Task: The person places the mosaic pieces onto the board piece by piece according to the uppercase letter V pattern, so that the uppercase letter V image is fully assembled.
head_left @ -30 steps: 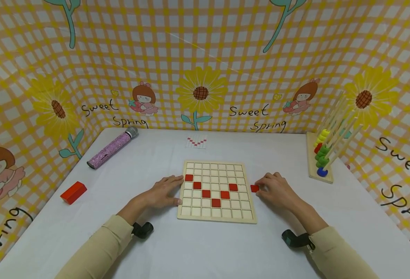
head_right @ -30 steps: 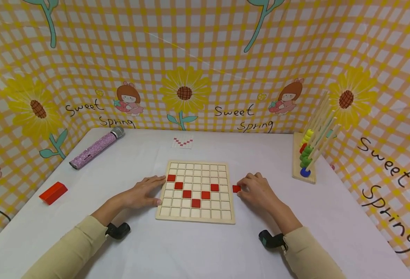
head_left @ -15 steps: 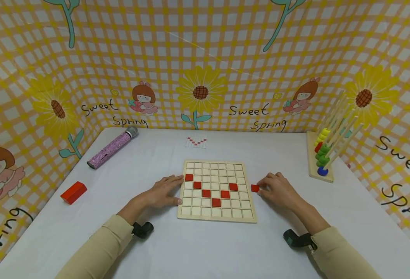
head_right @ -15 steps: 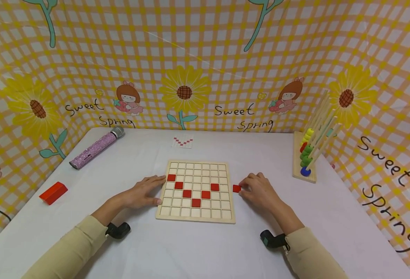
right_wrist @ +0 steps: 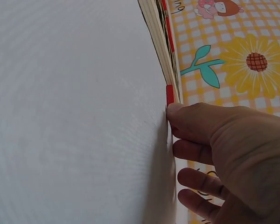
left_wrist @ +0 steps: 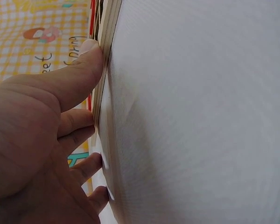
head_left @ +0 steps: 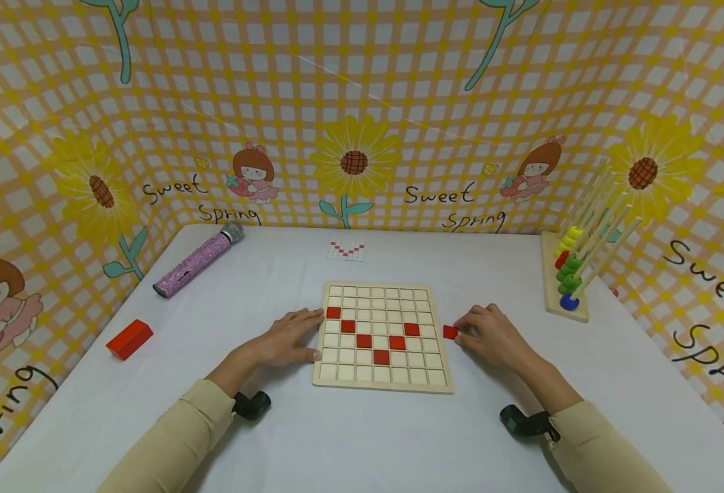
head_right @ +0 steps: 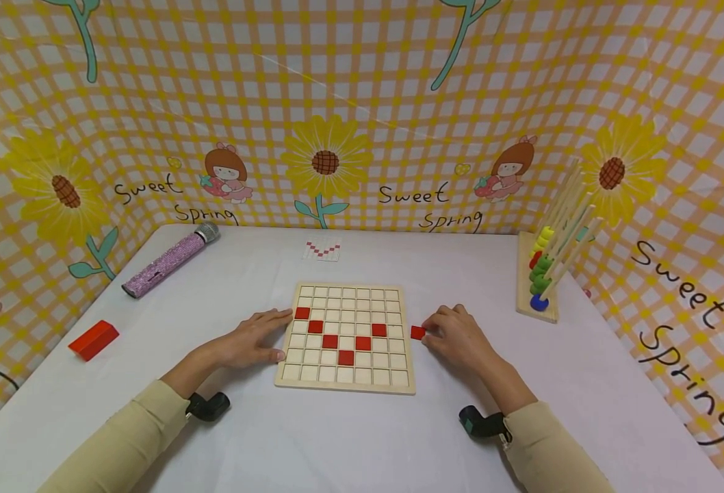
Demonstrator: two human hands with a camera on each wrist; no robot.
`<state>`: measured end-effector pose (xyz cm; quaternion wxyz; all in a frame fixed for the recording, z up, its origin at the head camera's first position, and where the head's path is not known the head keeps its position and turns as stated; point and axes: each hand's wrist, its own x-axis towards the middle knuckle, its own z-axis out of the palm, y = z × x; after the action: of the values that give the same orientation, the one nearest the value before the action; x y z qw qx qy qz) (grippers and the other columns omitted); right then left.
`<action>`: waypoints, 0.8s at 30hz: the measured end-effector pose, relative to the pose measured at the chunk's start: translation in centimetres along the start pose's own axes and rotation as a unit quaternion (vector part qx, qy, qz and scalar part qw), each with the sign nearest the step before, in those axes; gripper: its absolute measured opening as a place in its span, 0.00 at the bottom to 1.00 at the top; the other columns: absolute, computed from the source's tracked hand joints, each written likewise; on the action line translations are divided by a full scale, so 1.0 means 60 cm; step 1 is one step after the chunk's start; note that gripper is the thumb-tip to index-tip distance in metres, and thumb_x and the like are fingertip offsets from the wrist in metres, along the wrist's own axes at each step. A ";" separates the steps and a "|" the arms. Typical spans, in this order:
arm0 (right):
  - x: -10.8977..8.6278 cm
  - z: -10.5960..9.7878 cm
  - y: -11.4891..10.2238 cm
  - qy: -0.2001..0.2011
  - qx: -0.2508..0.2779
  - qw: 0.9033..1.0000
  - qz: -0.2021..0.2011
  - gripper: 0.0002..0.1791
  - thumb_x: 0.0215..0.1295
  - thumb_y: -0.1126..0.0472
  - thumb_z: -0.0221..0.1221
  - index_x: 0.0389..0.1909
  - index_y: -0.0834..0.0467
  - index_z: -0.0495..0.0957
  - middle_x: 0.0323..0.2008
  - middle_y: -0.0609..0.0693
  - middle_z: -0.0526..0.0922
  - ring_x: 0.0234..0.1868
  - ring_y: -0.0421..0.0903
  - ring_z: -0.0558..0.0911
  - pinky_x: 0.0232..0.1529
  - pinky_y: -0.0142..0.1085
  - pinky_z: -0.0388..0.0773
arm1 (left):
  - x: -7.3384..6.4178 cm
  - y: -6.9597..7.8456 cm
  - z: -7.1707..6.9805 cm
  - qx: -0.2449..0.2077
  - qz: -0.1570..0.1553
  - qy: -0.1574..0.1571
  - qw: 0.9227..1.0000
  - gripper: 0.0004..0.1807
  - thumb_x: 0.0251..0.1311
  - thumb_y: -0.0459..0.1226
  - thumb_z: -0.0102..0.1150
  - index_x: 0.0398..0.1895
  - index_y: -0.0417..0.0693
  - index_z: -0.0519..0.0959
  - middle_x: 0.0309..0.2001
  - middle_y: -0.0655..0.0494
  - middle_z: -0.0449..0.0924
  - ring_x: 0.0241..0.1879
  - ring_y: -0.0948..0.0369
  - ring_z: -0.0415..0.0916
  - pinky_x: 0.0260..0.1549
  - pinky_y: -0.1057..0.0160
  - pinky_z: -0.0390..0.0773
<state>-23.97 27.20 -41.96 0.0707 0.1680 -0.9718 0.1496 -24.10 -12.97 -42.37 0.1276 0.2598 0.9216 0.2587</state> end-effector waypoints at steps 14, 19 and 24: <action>0.003 -0.004 -0.004 0.007 0.002 1.000 0.003 0.13 0.54 0.58 0.66 0.39 0.59 0.84 0.37 0.51 0.82 0.42 0.50 0.71 0.39 0.39 0.68 | 0.000 0.003 -0.001 0.002 -0.001 0.001 1.000 0.41 0.58 0.46 0.62 0.72 0.46 0.56 0.75 0.50 0.51 0.74 0.43 0.43 0.67 0.36 0.47; 0.010 -0.006 -0.012 0.007 0.008 1.000 0.003 0.12 0.55 0.58 0.66 0.39 0.58 0.84 0.38 0.50 0.81 0.43 0.50 0.70 0.40 0.40 0.68 | 0.000 0.004 0.000 -0.002 -0.005 0.000 1.000 0.41 0.58 0.46 0.61 0.72 0.46 0.55 0.75 0.50 0.50 0.74 0.43 0.42 0.67 0.36 0.47; 0.021 -0.005 -0.019 0.007 0.008 1.000 -0.006 0.12 0.55 0.59 0.66 0.39 0.59 0.84 0.38 0.51 0.81 0.43 0.50 0.70 0.40 0.40 0.68 | 0.000 0.004 -0.001 -0.006 -0.007 -0.001 1.000 0.42 0.58 0.46 0.62 0.72 0.46 0.55 0.75 0.51 0.50 0.74 0.43 0.42 0.67 0.35 0.46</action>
<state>-24.71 25.91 -41.14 0.0770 0.1734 -0.9690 0.1583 -24.02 -12.79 -42.20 0.1317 0.2525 0.9218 0.2631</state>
